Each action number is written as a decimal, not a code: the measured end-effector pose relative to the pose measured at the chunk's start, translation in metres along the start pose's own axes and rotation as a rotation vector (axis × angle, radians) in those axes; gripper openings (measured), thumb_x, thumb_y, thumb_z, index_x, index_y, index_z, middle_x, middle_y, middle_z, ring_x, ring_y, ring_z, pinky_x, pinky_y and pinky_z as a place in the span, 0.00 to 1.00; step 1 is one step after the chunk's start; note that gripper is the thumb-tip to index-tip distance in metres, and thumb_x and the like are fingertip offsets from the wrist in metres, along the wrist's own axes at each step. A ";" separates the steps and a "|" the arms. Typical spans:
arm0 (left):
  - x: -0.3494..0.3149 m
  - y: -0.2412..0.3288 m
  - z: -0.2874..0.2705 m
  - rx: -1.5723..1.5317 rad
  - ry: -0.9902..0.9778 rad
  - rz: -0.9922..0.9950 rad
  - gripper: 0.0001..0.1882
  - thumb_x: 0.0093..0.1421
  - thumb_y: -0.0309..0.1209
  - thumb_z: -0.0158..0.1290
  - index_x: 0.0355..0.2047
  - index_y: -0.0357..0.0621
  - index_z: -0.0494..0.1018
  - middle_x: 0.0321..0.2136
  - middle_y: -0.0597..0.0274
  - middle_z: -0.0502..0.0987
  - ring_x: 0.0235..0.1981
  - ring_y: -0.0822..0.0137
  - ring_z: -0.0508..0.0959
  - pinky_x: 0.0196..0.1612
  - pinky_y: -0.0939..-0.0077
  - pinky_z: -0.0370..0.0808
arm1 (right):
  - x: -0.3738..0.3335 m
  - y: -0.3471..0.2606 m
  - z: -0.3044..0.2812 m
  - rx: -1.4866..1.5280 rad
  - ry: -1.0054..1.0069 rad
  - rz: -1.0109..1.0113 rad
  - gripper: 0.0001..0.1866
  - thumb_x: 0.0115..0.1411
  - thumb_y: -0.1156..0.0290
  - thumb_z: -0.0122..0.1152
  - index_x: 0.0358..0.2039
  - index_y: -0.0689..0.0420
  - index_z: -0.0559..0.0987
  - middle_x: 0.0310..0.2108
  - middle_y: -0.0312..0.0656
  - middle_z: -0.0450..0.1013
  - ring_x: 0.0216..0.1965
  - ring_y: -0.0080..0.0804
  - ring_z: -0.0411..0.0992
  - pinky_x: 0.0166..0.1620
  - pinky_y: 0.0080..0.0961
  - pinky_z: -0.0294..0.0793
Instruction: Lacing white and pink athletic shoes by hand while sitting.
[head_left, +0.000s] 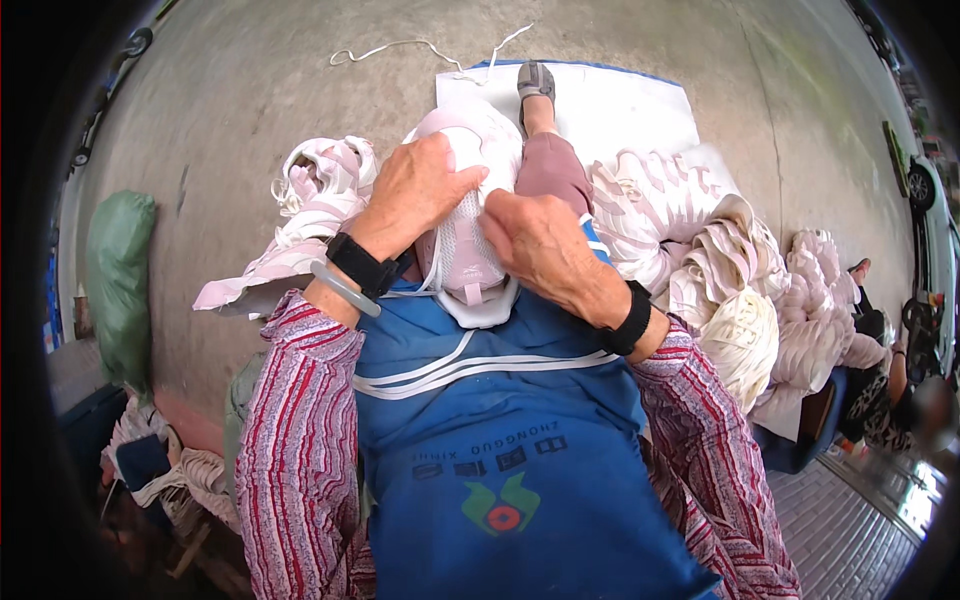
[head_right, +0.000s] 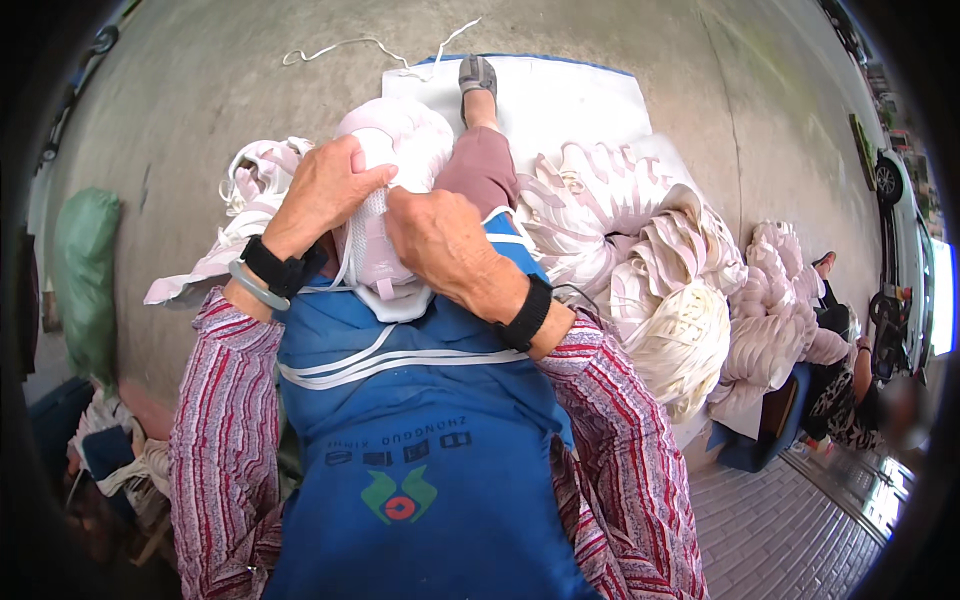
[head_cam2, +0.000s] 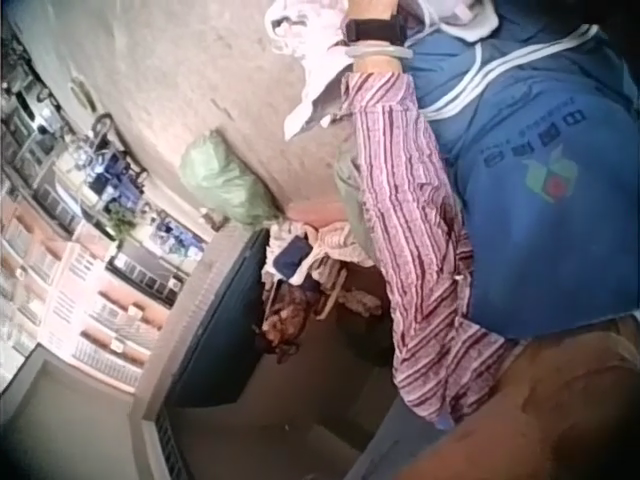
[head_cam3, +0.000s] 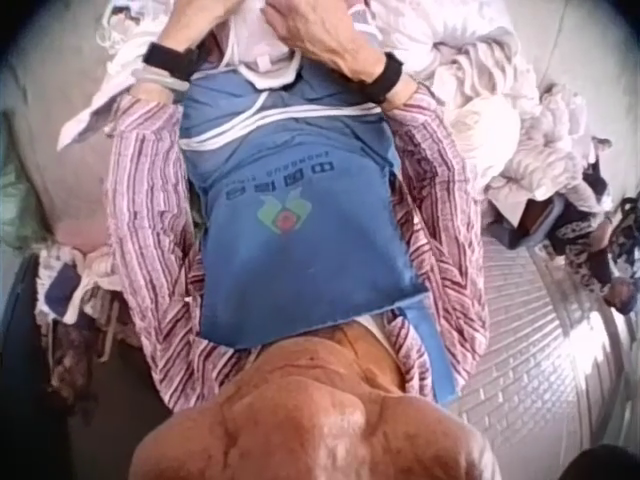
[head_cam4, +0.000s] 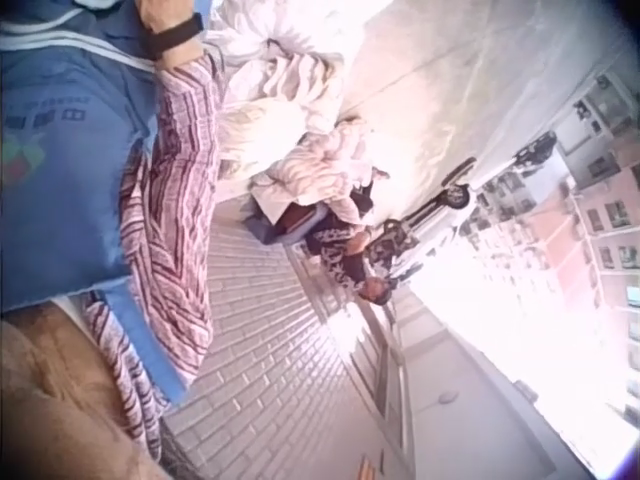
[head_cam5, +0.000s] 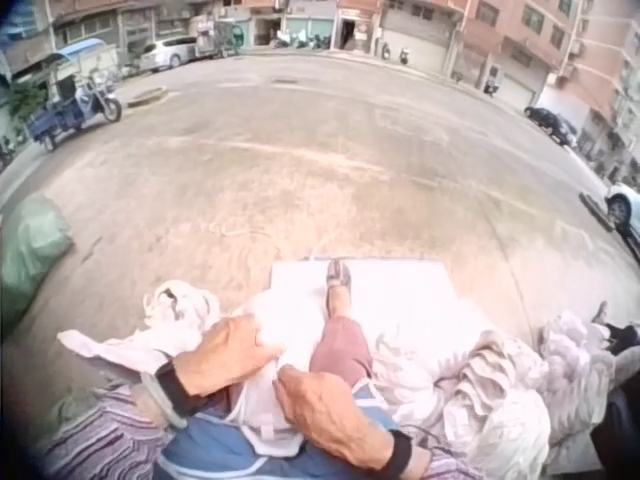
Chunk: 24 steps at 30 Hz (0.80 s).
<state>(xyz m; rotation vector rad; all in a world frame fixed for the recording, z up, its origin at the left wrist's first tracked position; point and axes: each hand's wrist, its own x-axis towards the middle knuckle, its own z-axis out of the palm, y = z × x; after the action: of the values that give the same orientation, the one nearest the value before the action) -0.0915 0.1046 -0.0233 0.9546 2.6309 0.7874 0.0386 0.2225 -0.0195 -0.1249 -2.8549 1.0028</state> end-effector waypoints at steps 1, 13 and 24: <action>0.002 0.000 0.001 0.002 -0.006 0.000 0.23 0.51 0.45 0.59 0.20 0.36 0.68 0.19 0.47 0.73 0.23 0.51 0.74 0.28 0.60 0.69 | 0.000 -0.007 0.004 0.069 -0.013 -0.081 0.09 0.56 0.69 0.57 0.23 0.60 0.72 0.17 0.54 0.69 0.21 0.55 0.71 0.25 0.43 0.69; -0.041 -0.004 -0.037 -0.427 -0.069 -0.065 0.12 0.64 0.31 0.43 0.43 0.37 0.70 0.29 0.56 0.78 0.25 0.65 0.77 0.30 0.71 0.74 | -0.027 0.001 -0.011 0.069 -0.124 0.090 0.12 0.59 0.67 0.54 0.36 0.64 0.68 0.21 0.56 0.72 0.25 0.56 0.73 0.28 0.45 0.72; -0.093 0.041 -0.060 -1.382 -0.049 -0.279 0.16 0.66 0.33 0.47 0.49 0.35 0.68 0.39 0.57 0.77 0.20 0.80 0.72 0.23 0.85 0.75 | -0.010 -0.060 -0.081 0.798 0.112 0.170 0.09 0.61 0.78 0.47 0.37 0.65 0.76 0.28 0.43 0.74 0.24 0.28 0.71 0.27 0.26 0.70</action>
<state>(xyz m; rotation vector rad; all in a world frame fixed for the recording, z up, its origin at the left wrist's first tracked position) -0.0229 0.0465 0.0527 0.1682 1.4304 1.9505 0.0566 0.2244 0.0804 -0.3322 -2.1619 1.9908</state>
